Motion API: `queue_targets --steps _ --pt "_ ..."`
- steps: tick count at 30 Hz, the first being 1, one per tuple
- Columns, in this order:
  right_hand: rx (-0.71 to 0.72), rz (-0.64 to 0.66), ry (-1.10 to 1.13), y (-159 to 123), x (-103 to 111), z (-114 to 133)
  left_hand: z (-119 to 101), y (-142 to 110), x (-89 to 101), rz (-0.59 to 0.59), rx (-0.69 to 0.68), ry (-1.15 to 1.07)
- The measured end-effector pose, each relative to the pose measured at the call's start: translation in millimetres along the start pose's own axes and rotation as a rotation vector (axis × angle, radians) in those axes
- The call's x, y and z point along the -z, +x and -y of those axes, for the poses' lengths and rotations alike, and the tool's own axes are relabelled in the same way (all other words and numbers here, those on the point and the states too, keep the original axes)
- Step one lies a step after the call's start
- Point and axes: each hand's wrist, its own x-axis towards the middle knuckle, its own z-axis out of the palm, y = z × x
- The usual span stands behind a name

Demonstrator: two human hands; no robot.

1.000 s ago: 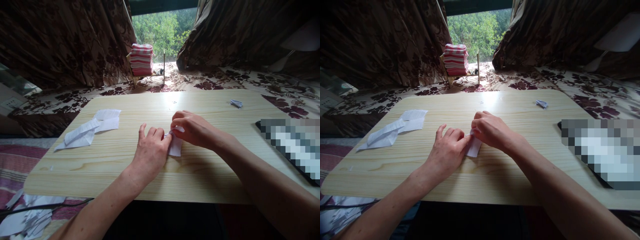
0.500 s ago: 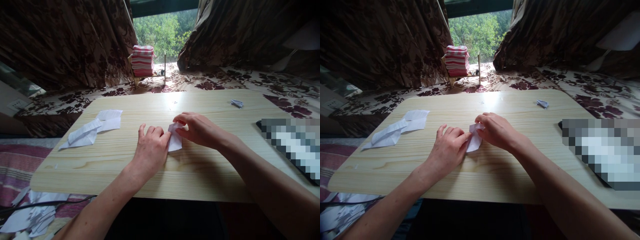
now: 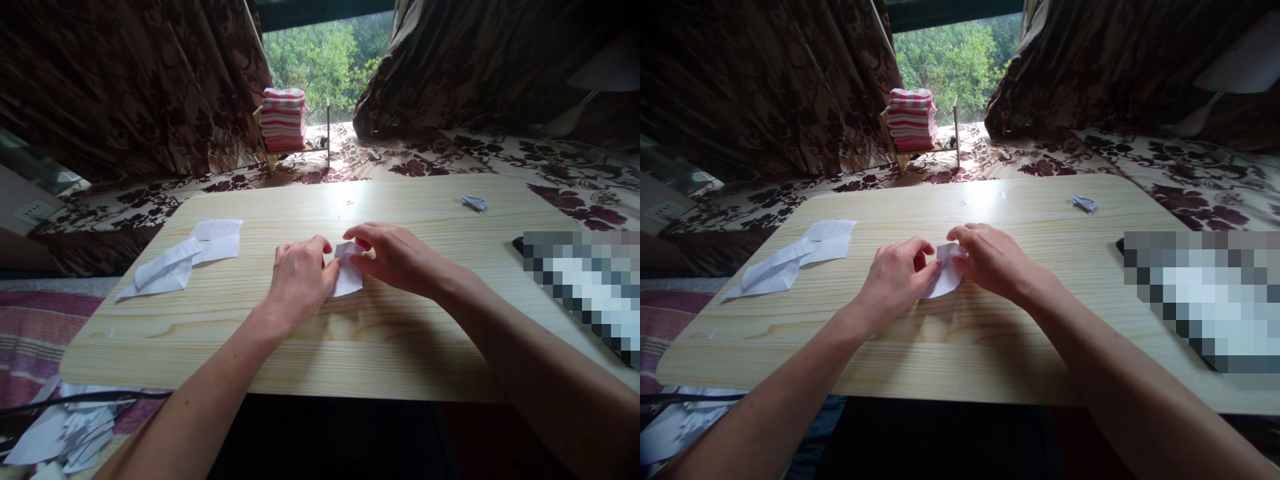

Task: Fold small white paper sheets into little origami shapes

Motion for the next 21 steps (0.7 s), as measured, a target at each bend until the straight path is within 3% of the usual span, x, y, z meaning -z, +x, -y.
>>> queue_targets --steps 7,21 --pt "-0.008 0.007 -0.002 -0.3 -0.5 -0.4 -0.6 7.3 0.0 0.051 0.017 0.023" --pt "-0.010 0.025 0.000 0.9 0.6 2.5 0.9 14.6 -8.8 0.038 0.027 0.086"
